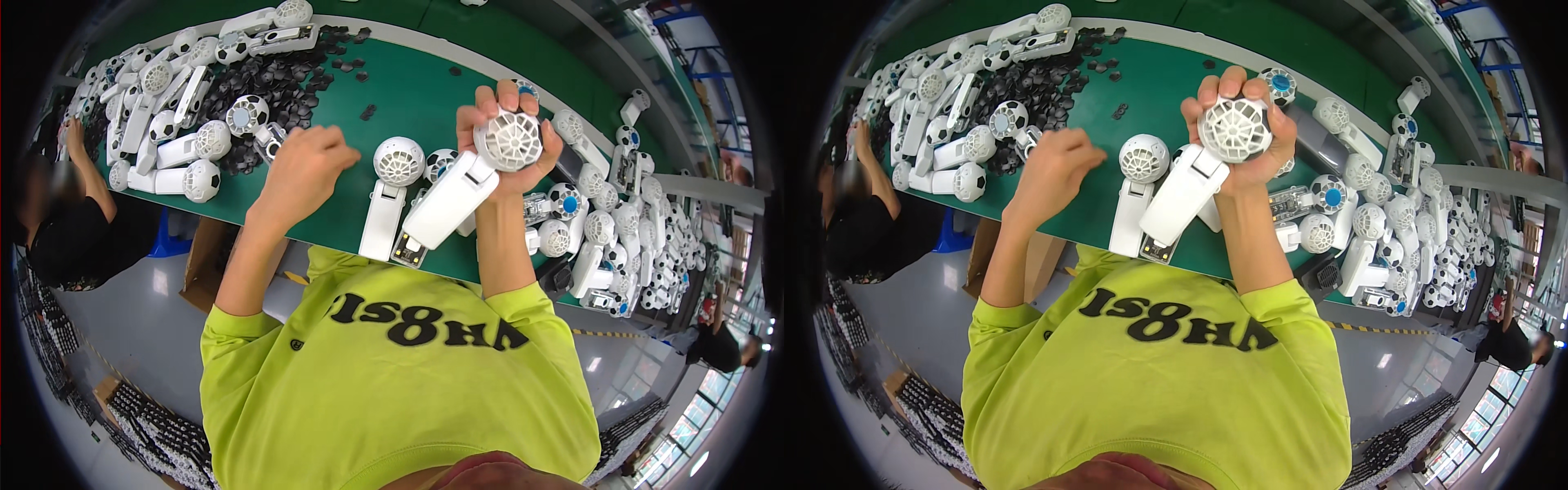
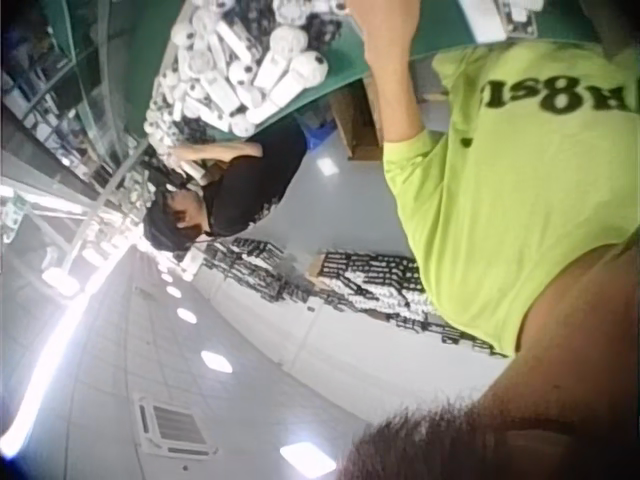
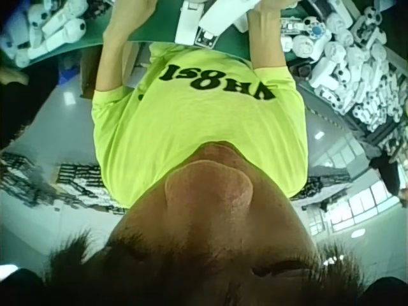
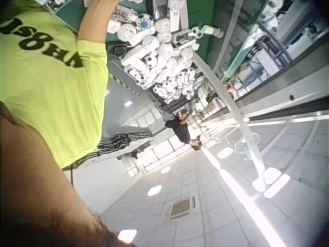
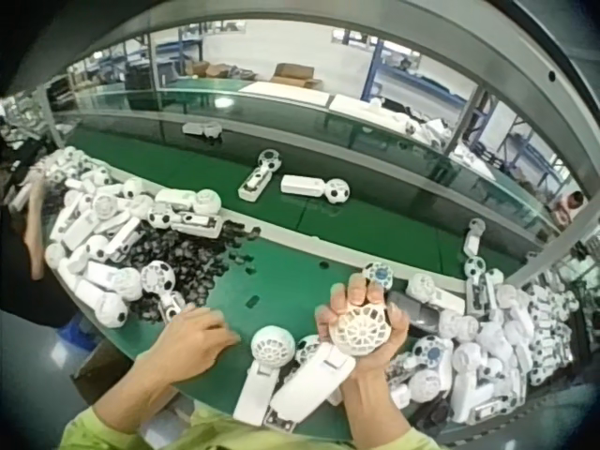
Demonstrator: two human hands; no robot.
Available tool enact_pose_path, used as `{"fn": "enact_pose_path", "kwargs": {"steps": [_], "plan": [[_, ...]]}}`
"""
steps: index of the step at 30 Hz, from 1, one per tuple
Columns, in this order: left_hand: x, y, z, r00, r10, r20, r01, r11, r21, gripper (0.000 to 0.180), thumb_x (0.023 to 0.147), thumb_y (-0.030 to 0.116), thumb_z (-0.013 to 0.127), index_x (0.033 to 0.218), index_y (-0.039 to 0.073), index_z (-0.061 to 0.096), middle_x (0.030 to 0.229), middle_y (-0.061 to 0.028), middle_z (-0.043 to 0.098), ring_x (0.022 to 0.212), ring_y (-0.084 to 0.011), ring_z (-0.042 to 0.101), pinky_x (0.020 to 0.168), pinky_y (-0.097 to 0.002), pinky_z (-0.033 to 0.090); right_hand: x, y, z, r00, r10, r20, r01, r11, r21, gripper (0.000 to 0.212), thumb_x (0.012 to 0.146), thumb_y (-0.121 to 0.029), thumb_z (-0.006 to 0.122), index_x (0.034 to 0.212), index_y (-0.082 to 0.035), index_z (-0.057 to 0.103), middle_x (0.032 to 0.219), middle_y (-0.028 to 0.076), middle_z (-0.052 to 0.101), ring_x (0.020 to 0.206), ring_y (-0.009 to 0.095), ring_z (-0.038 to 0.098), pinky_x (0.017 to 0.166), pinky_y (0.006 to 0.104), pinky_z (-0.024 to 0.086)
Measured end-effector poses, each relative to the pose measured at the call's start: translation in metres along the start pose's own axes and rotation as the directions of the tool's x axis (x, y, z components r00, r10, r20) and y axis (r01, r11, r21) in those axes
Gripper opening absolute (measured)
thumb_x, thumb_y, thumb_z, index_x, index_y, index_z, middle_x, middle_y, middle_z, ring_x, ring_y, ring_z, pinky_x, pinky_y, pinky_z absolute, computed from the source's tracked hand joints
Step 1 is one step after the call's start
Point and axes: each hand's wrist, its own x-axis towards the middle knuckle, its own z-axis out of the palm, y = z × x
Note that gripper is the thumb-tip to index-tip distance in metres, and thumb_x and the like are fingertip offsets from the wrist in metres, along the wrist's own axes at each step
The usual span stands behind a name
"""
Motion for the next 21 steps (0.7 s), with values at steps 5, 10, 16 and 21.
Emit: {"fn": "enact_pose_path", "kwargs": {"steps": [5, 10, 16, 21], "plan": [[0.045, 0.06, -0.007, 0.828, -0.227, -0.512, -0.018, 0.903, -0.43, 0.01, 0.077, 0.0, 0.072, 0.087, 0.003, 0.073, 0.08, -0.0086, 0.07, 0.069, -0.0226, 0.067, 0.061, -0.0297, 0.051, -0.002, 0.002, 0.021, 0.998, -0.018, 0.055, 0.027, 0.986, -0.165, 0.028, 0.085, -0.035, 0.059, 0.1, -0.011, 0.06, 0.103, 0.006, 0.051, 0.1, 0.023, 0.046, 0.089, 0.0408, 0.043], [0.061, 0.093, 0.016, 0.756, -0.311, -0.575, -0.089, 0.823, -0.561, 0.012, 0.077, -0.001, 0.073, 0.089, 0.001, 0.074, 0.082, -0.0123, 0.072, 0.071, -0.0215, 0.07, 0.058, -0.0268, 0.052, 0.0, 0.025, 0.028, 0.981, -0.194, 0.008, 0.19, 0.949, -0.25, 0.03, 0.086, -0.04, 0.053, 0.097, -0.013, 0.061, 0.101, 0.006, 0.054, 0.103, 0.024, 0.05, 0.097, 0.0505, 0.04], [0.06, 0.098, 0.014, 0.768, -0.292, -0.57, -0.17, 0.765, -0.621, 0.018, 0.078, 0.001, 0.074, 0.095, 0.001, 0.074, 0.083, -0.0134, 0.072, 0.076, -0.0237, 0.07, 0.063, -0.0295, 0.054, -0.002, 0.025, 0.036, 0.984, -0.178, 0.012, 0.174, 0.936, -0.307, 0.028, 0.084, -0.044, 0.055, 0.094, -0.018, 0.061, 0.099, 0.001, 0.054, 0.103, 0.022, 0.046, 0.104, 0.0534, 0.028], [0.05, 0.105, 0.011, 0.789, -0.284, -0.545, -0.158, 0.764, -0.626, 0.025, 0.076, 0.005, 0.077, 0.1, -0.001, 0.073, 0.084, -0.0143, 0.072, 0.078, -0.0246, 0.07, 0.066, -0.0309, 0.054, -0.002, 0.023, 0.04, 0.975, -0.2, 0.098, 0.221, 0.92, -0.324, 0.03, 0.084, -0.045, 0.053, 0.094, -0.018, 0.061, 0.099, 0.002, 0.053, 0.104, 0.023, 0.045, 0.104, 0.0538, 0.029]]}}
